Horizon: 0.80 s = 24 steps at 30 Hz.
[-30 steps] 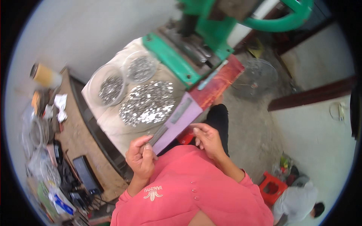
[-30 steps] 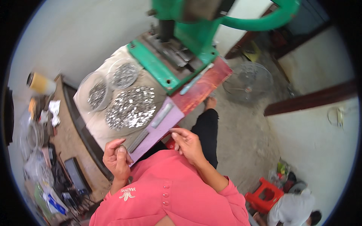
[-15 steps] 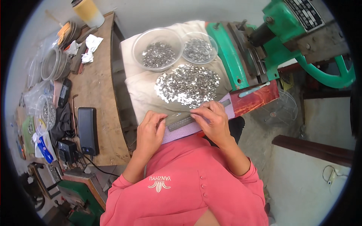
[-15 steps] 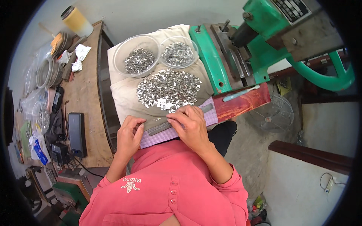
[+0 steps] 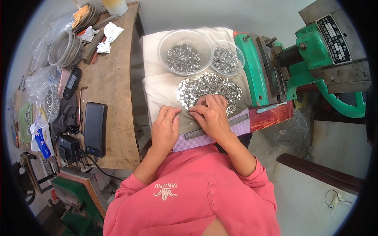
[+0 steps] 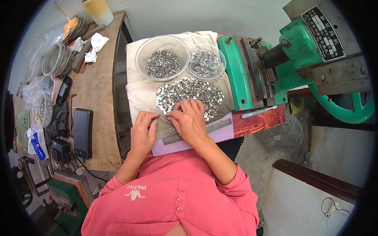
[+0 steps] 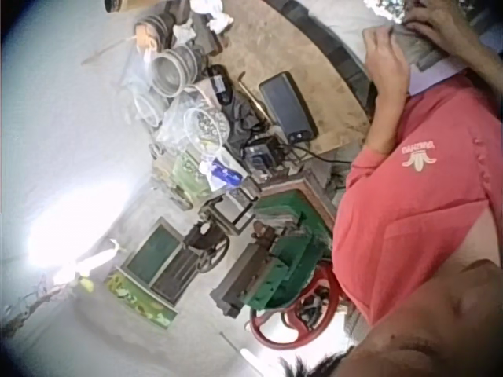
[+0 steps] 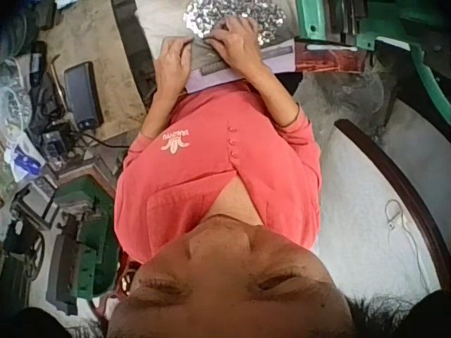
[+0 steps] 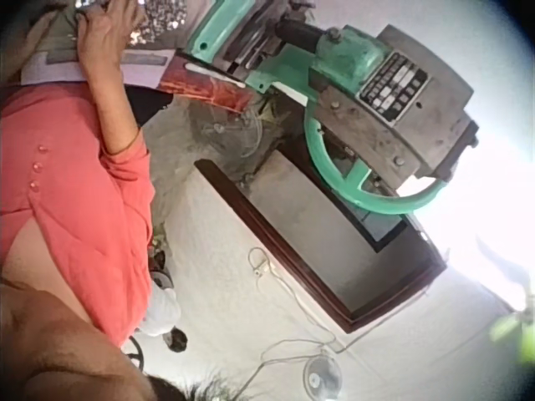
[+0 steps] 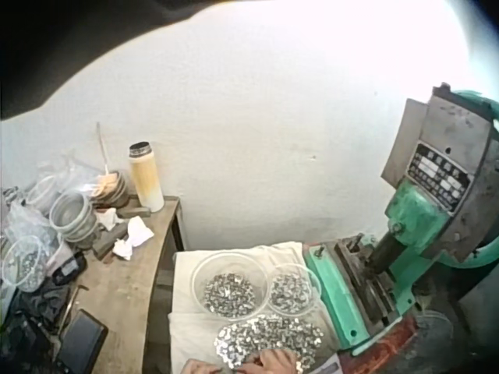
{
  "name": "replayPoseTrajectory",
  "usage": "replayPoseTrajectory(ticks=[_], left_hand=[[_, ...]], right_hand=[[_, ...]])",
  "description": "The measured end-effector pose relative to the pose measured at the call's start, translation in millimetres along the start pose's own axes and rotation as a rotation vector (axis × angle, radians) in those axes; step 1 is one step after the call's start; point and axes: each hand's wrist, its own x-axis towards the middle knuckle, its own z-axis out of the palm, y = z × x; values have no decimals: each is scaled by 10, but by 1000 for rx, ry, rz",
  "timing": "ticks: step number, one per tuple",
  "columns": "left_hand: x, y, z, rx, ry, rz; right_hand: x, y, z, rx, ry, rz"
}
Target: The person places small metal pieces into a metal strip and uses a green press machine to secure them. They repeatedly pick up pieces from a container, position them in the strip, and operate the press by turning a wheel. The person also moves a container of metal pieces on the table during the process.
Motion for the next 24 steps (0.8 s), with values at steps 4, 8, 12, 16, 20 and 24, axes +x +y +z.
replayPoseTrajectory(ticks=[4,8,12,16,20,24], left_hand=[[6,-21,18,-3,13,-23],[19,-36,31,7,23,-12],[20,-50,35,16,26,-9],[28,-53,51,2,21,-32],[36,-26,53,28,10,-46],[39,-3,62,87,27,-29]], right_hand=[[64,-8,23,-53,-6,-21],[115,-9,21,-84,-8,-52],[144,5,20,-98,-37,-69],[145,13,49,-76,-37,-72],[133,-6,35,-75,-45,-66],[94,-11,-89,-116,-87,-60]])
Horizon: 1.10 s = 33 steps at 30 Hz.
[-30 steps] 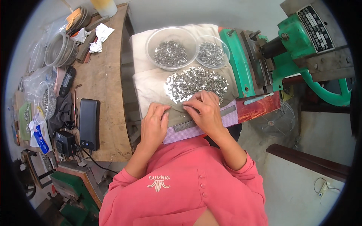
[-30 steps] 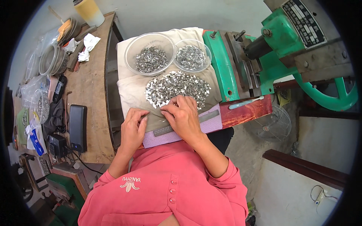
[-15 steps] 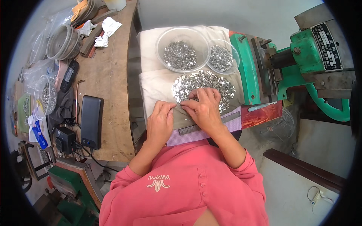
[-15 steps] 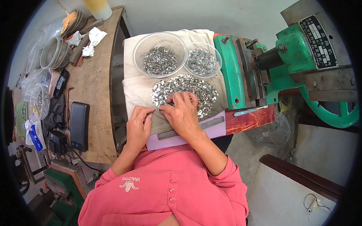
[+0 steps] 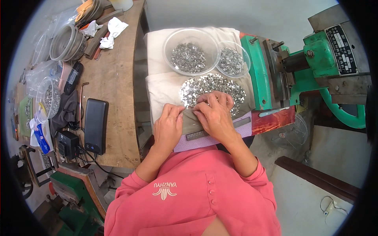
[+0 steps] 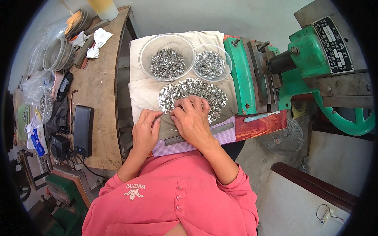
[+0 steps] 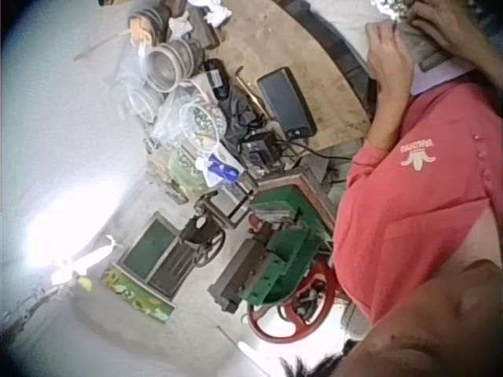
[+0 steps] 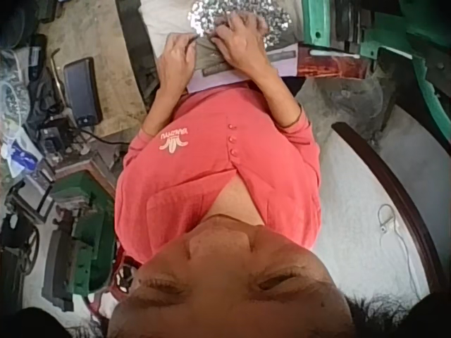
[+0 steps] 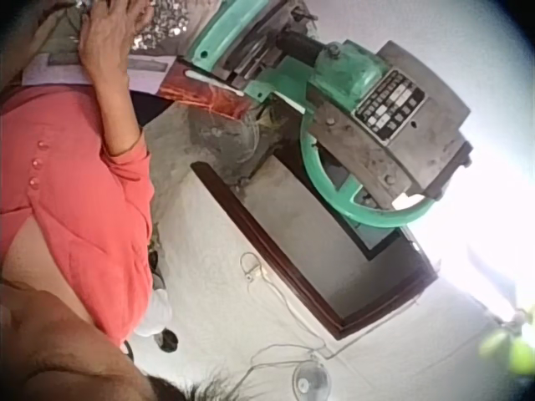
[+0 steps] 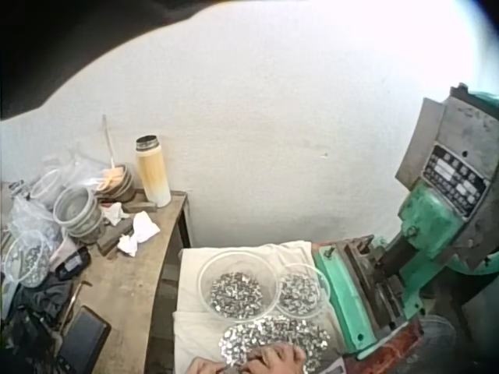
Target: The person places small metal pieces into a metal strip and uses a green press machine to secure them. They repeatedly pick up pieces from a container, position them in the strip, and operate the press by turning a wheel. The person also moves a container of metal pieces on the table during the process.
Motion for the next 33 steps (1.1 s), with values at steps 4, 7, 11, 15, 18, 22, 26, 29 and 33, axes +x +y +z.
replayPoseTrajectory(ticks=[4,7,11,15,18,22,26,29,33], left_hand=[[30,46,42,42,15,16],[56,81,61,58,18,7],[57,66,84,60,48,10],[73,34,125,84,74,27],[78,75,113,69,61,-10],[80,62,123,72,76,3],[82,66,122,81,73,-7],[78,78,117,78,65,-21],[80,77,111,80,61,-44]], right_hand=[[-87,49,-33,8,-17,27],[-122,85,-17,20,31,85],[-190,136,-69,35,59,105],[-247,166,-68,69,60,114],[-266,155,-55,74,69,114],[-278,129,-15,76,87,97],[-262,106,-7,71,97,82],[-240,105,-1,69,98,79],[-211,88,26,58,91,80]])
